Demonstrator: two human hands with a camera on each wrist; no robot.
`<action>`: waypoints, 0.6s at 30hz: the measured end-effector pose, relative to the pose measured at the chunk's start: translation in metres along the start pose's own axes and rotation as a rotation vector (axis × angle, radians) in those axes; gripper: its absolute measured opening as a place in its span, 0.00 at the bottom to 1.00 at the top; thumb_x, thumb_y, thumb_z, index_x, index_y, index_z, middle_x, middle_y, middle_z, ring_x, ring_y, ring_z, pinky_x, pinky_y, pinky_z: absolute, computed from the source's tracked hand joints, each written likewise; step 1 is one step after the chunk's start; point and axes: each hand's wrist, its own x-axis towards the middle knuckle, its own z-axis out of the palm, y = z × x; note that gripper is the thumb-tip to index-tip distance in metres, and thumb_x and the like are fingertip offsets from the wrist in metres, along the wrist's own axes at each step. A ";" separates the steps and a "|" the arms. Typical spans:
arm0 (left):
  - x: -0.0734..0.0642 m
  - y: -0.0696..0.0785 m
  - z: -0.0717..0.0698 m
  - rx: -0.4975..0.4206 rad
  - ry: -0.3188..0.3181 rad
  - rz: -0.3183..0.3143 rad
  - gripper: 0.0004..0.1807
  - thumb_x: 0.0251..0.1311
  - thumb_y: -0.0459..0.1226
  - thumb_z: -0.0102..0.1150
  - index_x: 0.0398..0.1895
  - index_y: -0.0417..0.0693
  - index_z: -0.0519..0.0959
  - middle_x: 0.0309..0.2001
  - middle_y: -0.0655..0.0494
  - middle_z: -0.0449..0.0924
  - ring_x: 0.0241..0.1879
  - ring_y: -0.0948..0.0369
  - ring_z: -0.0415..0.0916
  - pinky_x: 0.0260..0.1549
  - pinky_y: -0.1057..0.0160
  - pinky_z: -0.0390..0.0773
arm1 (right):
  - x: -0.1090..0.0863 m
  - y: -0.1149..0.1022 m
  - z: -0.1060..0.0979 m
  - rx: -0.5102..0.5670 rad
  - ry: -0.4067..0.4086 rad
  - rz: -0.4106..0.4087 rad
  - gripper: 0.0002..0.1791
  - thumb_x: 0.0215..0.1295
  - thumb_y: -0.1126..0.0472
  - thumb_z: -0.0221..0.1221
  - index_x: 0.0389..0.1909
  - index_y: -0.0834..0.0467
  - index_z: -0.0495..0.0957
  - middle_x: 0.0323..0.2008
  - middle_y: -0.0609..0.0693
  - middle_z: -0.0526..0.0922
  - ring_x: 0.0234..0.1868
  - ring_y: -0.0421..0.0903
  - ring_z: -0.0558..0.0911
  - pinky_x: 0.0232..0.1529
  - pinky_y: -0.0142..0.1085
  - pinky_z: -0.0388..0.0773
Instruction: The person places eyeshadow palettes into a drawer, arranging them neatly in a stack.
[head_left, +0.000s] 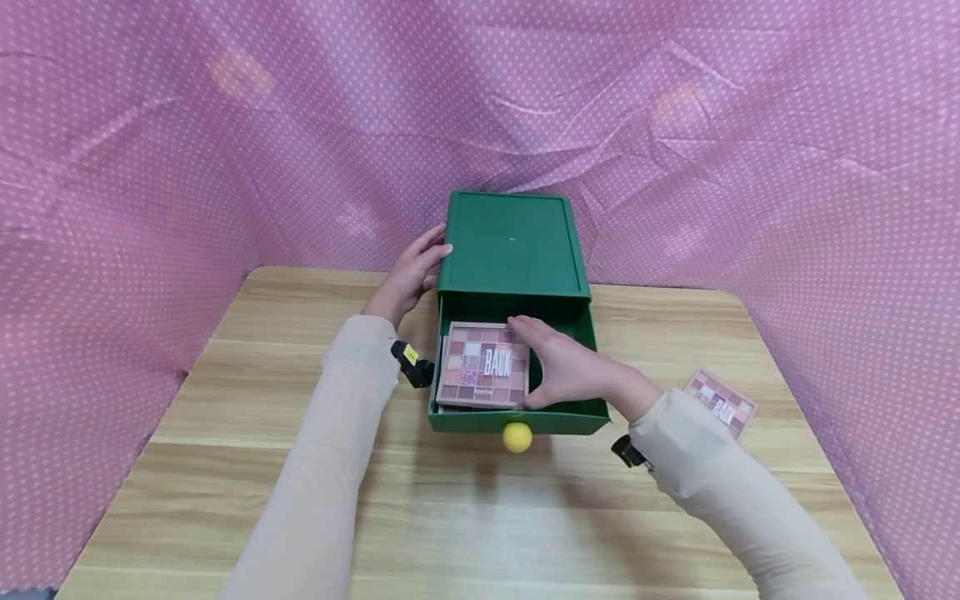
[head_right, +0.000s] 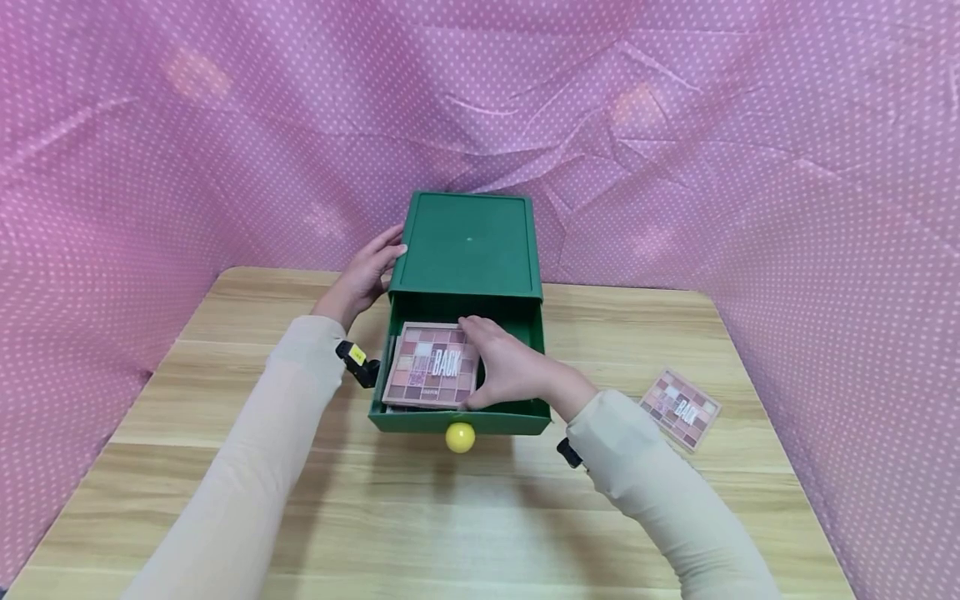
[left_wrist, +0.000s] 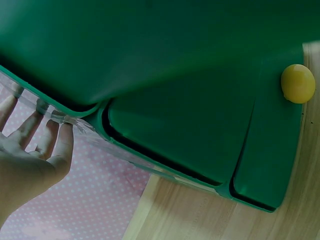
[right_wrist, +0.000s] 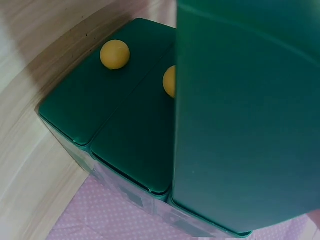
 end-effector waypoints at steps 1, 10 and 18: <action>0.000 0.000 0.000 -0.001 0.001 0.000 0.27 0.57 0.42 0.52 0.61 0.59 0.60 0.59 0.60 0.58 0.50 0.56 0.63 0.43 0.57 0.68 | 0.001 0.000 0.001 -0.007 -0.004 -0.008 0.55 0.36 0.55 0.68 0.63 0.67 0.47 0.63 0.59 0.49 0.62 0.52 0.49 0.56 0.43 0.56; -0.002 0.000 0.002 -0.016 0.008 0.001 0.27 0.58 0.40 0.50 0.62 0.58 0.60 0.59 0.59 0.58 0.49 0.55 0.65 0.43 0.56 0.68 | 0.001 -0.001 0.006 -0.081 -0.048 -0.052 0.55 0.37 0.58 0.69 0.62 0.69 0.46 0.63 0.60 0.49 0.63 0.52 0.46 0.58 0.40 0.51; -0.004 0.000 0.004 -0.018 0.009 0.003 0.27 0.58 0.40 0.50 0.62 0.57 0.59 0.59 0.57 0.58 0.49 0.55 0.65 0.41 0.58 0.70 | -0.003 0.000 0.004 -0.091 -0.057 -0.033 0.53 0.40 0.56 0.68 0.63 0.66 0.46 0.64 0.58 0.48 0.63 0.50 0.47 0.57 0.40 0.52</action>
